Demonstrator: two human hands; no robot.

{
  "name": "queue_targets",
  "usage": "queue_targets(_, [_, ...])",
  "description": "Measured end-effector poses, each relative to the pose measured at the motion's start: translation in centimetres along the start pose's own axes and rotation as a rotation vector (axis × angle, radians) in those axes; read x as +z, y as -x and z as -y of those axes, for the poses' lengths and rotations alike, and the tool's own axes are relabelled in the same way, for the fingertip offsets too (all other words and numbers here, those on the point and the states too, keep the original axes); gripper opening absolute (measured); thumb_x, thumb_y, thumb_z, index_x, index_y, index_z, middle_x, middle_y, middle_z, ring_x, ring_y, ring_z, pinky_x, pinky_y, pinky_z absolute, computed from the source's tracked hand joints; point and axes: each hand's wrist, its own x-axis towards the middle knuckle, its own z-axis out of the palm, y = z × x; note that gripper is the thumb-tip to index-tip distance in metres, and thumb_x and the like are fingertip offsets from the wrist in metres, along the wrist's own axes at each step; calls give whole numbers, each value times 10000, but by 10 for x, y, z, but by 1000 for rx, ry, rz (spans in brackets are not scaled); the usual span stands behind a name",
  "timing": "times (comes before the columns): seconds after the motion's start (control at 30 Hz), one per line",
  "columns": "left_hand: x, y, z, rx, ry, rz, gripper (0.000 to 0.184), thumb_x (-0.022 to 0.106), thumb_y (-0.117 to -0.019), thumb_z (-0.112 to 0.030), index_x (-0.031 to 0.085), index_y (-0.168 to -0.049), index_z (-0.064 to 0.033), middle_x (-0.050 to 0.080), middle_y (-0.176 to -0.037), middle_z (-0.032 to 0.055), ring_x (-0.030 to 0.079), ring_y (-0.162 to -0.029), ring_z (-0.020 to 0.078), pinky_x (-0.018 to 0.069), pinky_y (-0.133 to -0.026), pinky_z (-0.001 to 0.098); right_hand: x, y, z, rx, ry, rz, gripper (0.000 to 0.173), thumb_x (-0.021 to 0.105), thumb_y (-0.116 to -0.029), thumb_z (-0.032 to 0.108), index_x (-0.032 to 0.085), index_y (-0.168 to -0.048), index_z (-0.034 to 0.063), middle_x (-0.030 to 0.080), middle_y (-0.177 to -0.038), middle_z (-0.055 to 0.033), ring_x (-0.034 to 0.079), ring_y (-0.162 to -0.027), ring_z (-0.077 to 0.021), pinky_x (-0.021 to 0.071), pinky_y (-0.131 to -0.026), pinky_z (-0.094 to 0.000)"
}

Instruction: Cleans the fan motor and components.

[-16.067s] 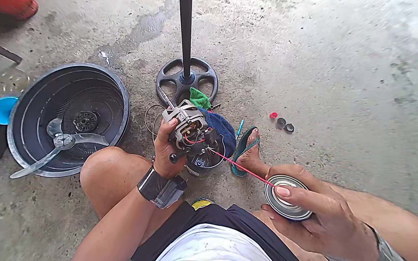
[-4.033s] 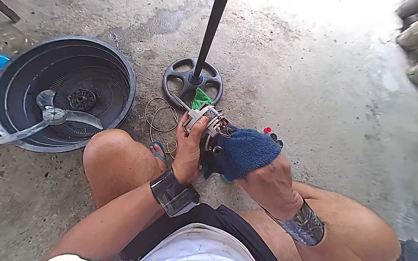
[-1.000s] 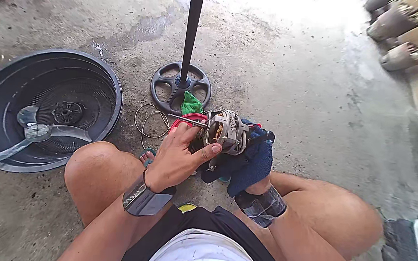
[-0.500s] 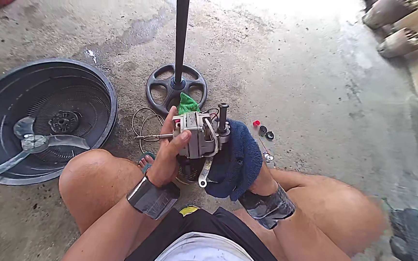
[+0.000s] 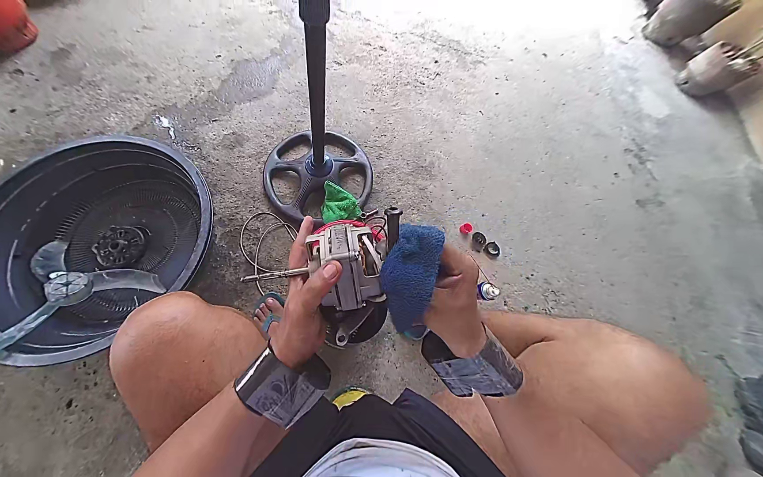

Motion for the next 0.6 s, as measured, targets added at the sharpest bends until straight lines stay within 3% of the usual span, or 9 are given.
queue_targets(0.1, [-1,2,0,32,-7,22,1026,769,-835,-474,188,-1596,-105,604,-1322,81,637,-1157,159,563,-972,357,-8,-2,-9,-69,-122,70,106,717,-903,28,758,-1001,39,748,-963,-25,703,-915,-89,612,-851,-306])
queue_targets(0.2, [-4,3,-1,5,31,39,1024,771,-840,-465,192,-1598,-92,599,-1338,104,632,-1173,182,559,-979,375,-22,-7,-17,-117,-179,182,156,642,-963,16,763,-1031,86,747,-1013,8,689,-976,-63,593,-896,-288])
queue_targets(0.4, [-5,4,3,22,-51,53,1066,784,-827,-482,162,-1618,-130,556,-1410,96,600,-1231,176,535,-1025,377,-8,-6,0,16,-147,113,237,813,-828,66,708,-1040,84,742,-942,43,703,-871,-42,619,-814,-261])
queue_targets(0.6, [-5,1,0,7,47,70,1017,773,-844,-457,192,-1598,-98,606,-1336,92,634,-1175,169,558,-987,367,-22,-8,-20,37,-420,228,217,639,-938,-45,753,-1089,63,756,-1038,-32,709,-967,-101,605,-900,-333])
